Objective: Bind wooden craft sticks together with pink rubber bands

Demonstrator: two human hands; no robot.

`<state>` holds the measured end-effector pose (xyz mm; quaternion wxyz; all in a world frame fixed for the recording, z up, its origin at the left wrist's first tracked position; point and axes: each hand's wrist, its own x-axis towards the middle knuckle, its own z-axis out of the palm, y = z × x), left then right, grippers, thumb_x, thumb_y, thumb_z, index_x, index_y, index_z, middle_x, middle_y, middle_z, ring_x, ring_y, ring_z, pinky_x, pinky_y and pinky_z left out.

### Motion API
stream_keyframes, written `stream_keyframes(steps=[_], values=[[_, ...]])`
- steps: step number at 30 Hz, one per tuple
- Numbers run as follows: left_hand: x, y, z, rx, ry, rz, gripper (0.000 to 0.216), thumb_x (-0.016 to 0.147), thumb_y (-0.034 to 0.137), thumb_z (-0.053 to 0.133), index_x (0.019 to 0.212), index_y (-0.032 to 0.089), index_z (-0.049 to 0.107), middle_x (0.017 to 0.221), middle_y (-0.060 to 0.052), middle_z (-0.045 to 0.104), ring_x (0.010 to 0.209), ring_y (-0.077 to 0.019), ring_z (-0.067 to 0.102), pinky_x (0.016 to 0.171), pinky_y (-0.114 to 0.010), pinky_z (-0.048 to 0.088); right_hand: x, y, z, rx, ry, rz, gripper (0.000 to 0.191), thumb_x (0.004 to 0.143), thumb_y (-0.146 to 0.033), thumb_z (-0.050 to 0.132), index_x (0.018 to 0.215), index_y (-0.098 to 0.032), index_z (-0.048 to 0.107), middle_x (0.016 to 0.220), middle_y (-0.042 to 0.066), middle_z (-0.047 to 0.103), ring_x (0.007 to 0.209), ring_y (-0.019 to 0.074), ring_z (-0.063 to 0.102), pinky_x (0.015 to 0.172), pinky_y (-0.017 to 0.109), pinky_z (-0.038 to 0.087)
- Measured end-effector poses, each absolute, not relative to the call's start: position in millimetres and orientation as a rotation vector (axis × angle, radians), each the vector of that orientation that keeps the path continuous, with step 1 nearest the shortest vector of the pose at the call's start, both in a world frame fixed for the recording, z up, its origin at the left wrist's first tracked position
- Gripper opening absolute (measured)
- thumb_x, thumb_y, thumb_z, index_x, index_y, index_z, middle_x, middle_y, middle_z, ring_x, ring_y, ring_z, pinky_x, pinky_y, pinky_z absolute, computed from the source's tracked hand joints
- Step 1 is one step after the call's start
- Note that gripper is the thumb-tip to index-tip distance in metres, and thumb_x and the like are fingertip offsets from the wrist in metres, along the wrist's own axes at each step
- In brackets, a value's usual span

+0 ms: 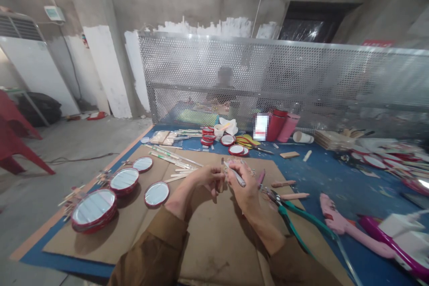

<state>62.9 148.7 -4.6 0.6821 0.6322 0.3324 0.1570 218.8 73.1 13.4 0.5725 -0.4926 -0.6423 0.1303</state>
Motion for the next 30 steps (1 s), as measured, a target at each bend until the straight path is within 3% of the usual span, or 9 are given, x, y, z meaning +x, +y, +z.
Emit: stream_keyframes(steps=[9,16,30], values=[[62.0,150.2,-7.1,1.421,0.733,0.342,0.054,0.082,0.068,0.073,0.084,0.017,0.055,0.062,-0.002,0.066,0.048,-0.0154,0.065,0.051,-0.028,0.055,221.0,74.9,7.6,-1.147,-1.533,0.342,0.02,0.091,-0.041,0.057,0.087,-0.024,0.067,0.083,0.005,0.073,0.081,0.022,0.067,0.079,0.035,0.054],[62.0,150.7,-6.6,1.453,0.748,0.345,0.052,0.084,0.067,0.071,0.083,0.018,0.056,0.061,-0.001,0.065,0.048,-0.0151,0.065,0.051,-0.027,0.054,219.6,75.4,7.2,-1.124,-1.523,0.312,0.019,0.092,-0.039,0.057,0.09,-0.024,0.068,0.091,0.007,0.075,0.088,0.0224,0.069,0.084,0.035,0.054],[61.2,147.8,-2.7,1.46,0.75,0.346,0.053,0.083,0.068,0.072,0.087,0.018,0.055,0.063,-0.001,0.066,0.049,-0.0152,0.064,0.052,-0.028,0.054,221.6,74.5,8.6,-1.129,-1.583,0.275,0.018,0.092,-0.038,0.057,0.088,-0.023,0.067,0.086,0.006,0.075,0.081,0.0214,0.069,0.081,0.032,0.055]])
